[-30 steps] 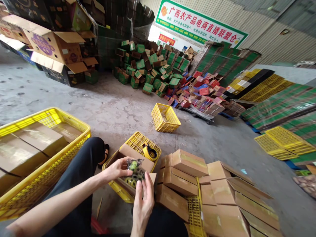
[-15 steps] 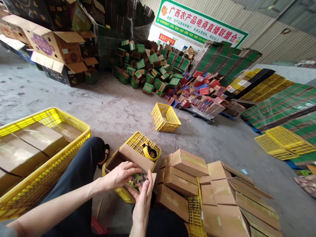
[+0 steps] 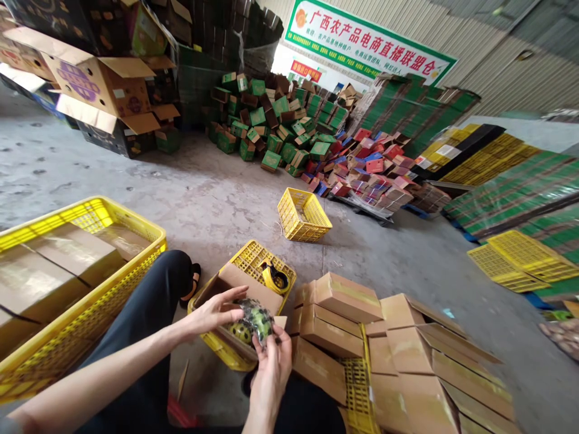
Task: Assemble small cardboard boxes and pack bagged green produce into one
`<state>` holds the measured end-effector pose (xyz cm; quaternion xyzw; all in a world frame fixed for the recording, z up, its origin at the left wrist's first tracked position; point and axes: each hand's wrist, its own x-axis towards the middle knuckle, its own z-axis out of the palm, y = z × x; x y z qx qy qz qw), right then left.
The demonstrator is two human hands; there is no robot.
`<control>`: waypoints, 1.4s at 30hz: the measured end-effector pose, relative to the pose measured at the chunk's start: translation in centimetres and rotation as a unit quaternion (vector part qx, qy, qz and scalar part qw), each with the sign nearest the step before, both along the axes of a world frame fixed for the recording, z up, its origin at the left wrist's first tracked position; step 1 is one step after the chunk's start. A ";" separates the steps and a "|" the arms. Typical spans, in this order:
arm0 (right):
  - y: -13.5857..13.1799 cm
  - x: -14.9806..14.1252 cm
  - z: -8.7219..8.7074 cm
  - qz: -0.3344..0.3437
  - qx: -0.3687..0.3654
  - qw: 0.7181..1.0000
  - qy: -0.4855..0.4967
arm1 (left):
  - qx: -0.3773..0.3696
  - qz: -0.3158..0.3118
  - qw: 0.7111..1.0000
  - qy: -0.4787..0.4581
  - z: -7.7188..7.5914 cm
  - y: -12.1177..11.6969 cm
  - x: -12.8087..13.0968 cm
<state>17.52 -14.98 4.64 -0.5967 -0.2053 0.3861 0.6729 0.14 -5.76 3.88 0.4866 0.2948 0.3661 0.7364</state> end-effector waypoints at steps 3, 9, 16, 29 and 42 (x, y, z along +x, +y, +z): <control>-0.2 -0.6 0.4 0.038 -0.001 0.999 -0.028 | -0.118 0.003 0.993 -0.030 0.1 0.2 0.4; -0.3 -2.2 1.0 0.080 -0.006 0.989 -0.123 | -0.164 0.047 0.982 -0.081 -0.4 0.8 1.0; 0.3 -2.1 -0.5 0.081 -0.024 0.990 -0.114 | -0.162 0.055 0.980 -0.105 -1.2 0.9 1.0; 0.7 -2.0 -1.1 0.039 -0.013 0.993 -0.113 | -0.145 0.047 0.986 -0.070 -1.4 0.9 0.6; 0.6 -1.8 -1.1 0.065 0.009 0.968 -0.243 | -0.267 -0.009 0.961 -0.079 -1.2 -0.3 1.3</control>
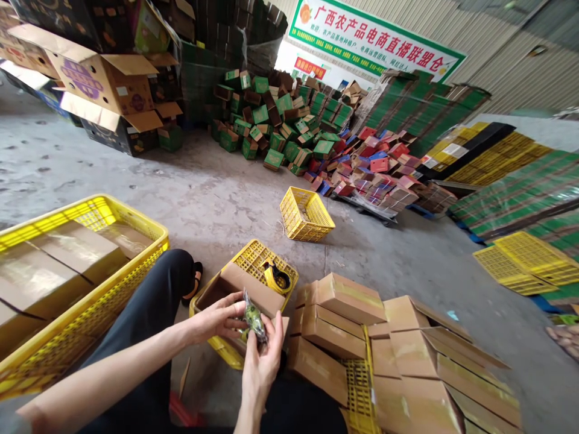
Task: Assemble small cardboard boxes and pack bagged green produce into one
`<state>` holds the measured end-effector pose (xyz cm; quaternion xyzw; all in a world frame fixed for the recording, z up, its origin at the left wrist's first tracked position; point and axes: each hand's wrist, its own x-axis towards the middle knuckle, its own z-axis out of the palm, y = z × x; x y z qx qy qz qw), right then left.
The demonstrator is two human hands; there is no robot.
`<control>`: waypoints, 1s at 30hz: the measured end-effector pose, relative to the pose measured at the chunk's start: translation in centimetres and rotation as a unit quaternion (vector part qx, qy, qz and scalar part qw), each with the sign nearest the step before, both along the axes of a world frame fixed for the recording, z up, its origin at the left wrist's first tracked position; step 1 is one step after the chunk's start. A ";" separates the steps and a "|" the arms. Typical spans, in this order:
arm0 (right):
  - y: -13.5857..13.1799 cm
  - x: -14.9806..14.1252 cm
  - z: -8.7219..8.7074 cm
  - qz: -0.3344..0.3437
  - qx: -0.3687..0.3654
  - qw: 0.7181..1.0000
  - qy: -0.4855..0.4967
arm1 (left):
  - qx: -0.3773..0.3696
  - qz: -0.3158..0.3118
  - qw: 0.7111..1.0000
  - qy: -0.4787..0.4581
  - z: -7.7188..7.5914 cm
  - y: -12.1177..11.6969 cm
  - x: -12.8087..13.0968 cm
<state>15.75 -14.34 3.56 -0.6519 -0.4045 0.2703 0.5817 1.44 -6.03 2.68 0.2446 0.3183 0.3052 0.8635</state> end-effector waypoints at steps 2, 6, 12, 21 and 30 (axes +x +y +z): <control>0.0 -0.5 0.1 -0.010 0.004 0.999 -0.043 | -0.009 0.003 1.000 -0.015 0.2 -0.2 0.5; -0.2 -1.1 0.1 0.013 0.008 0.995 -0.101 | -0.016 0.069 0.997 -0.033 0.1 -0.2 1.2; -0.4 -0.5 -1.7 0.030 0.019 0.997 -0.062 | -0.026 0.128 0.990 -0.047 -0.3 0.4 0.6; -0.4 -0.8 -2.3 -0.030 -0.047 0.991 0.121 | -0.017 0.120 0.988 -0.093 0.4 0.2 0.2; -0.3 -0.2 -3.3 -0.041 -0.039 0.995 0.084 | -0.007 0.126 0.986 -0.111 0.4 0.4 -0.1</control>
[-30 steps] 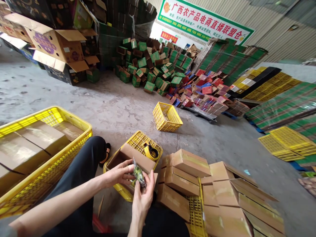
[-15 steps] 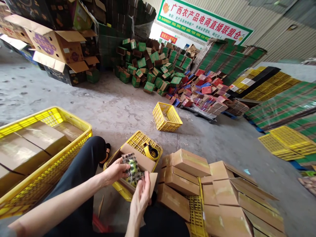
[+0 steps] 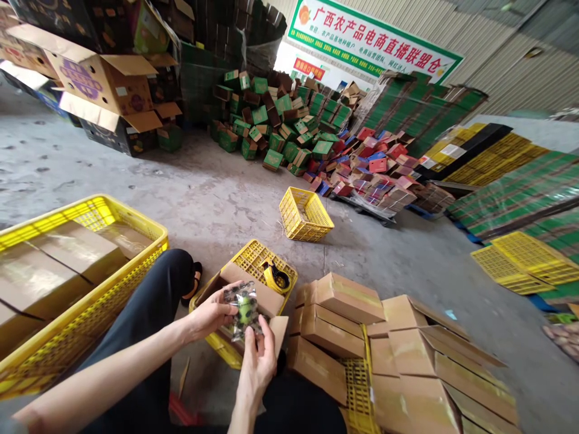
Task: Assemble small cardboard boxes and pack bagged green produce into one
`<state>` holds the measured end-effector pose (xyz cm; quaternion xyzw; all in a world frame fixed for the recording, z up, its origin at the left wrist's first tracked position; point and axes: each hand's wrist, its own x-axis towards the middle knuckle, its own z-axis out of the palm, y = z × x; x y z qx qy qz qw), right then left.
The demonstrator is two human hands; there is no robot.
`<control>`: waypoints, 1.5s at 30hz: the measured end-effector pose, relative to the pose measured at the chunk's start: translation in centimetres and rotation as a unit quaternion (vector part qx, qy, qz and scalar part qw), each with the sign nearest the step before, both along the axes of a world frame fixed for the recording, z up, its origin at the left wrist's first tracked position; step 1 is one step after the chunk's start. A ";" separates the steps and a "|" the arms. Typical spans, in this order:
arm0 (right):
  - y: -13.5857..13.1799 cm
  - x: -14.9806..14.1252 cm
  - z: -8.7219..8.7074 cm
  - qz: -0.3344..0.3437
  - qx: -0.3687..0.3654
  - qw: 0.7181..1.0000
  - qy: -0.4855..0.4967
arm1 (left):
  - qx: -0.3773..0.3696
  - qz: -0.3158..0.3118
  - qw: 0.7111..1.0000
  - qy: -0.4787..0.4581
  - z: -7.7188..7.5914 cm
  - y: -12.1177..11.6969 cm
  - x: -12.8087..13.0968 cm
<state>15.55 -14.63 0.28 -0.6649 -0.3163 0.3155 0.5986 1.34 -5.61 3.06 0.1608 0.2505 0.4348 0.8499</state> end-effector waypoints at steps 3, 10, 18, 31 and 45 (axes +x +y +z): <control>0.0 0.1 -0.2 -0.008 0.022 0.999 -0.026 | -0.012 0.004 1.000 0.026 -0.4 0.0 -0.1; 0.0 0.3 -0.1 -0.020 0.033 0.999 -0.026 | -0.010 -0.008 0.998 0.055 -1.3 -0.3 -0.2; 0.3 0.4 -0.6 -0.033 0.060 0.996 -0.065 | -0.031 -0.019 0.993 0.114 -1.7 -0.2 -0.5; 0.6 1.2 -1.8 -0.031 0.024 0.992 -0.117 | -0.017 0.034 0.971 0.237 -2.2 1.4 -1.6; 3.4 -0.1 -2.2 0.121 -0.025 0.983 -0.139 | 0.026 0.075 0.969 0.233 -4.1 2.3 -1.4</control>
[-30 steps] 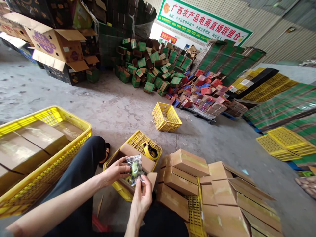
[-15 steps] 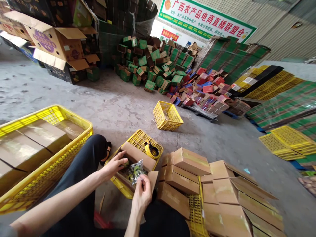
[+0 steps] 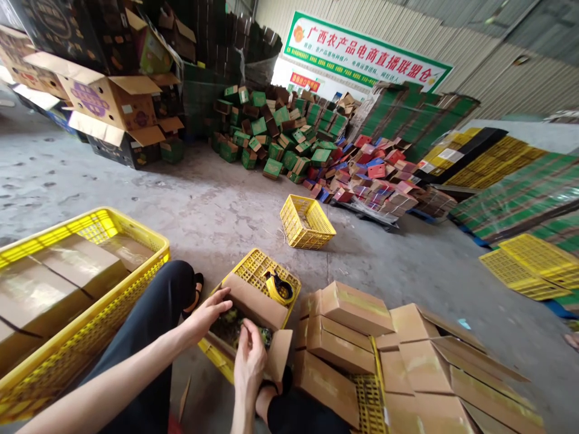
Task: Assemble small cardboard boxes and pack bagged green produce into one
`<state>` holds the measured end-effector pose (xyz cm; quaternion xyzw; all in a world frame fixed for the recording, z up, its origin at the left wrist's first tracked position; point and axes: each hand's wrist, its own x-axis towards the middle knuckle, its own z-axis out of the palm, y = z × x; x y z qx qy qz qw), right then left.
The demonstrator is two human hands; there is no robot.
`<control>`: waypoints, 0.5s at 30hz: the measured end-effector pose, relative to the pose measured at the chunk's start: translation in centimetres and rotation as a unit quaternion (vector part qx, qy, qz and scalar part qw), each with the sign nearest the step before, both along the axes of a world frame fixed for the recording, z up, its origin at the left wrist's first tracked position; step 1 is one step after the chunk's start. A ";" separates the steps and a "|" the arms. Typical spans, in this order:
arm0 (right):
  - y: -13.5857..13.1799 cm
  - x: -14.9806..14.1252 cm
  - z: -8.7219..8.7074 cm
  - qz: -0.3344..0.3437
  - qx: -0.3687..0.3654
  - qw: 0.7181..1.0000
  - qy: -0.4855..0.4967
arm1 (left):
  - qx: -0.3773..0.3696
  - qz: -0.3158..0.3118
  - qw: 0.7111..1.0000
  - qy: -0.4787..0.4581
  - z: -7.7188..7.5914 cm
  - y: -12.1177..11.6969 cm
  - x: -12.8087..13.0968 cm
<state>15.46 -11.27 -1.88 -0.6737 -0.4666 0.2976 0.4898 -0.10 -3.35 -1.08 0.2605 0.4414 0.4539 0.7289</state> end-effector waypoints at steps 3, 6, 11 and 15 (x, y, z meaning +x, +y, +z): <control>0.6 2.6 -0.8 0.046 -0.043 0.992 -0.107 | -0.001 -0.019 1.000 0.009 0.0 0.0 0.7; 1.3 4.7 -1.1 0.132 -0.172 0.950 -0.226 | -0.014 -0.039 0.999 0.028 0.1 -0.3 1.7; 2.8 6.1 -0.5 0.202 -0.247 0.903 -0.287 | -0.018 -0.068 0.997 0.024 -0.6 -1.1 3.4; 3.5 6.6 -0.6 0.229 -0.231 0.892 -0.313 | -0.029 -0.084 0.995 0.039 -1.6 -1.0 4.4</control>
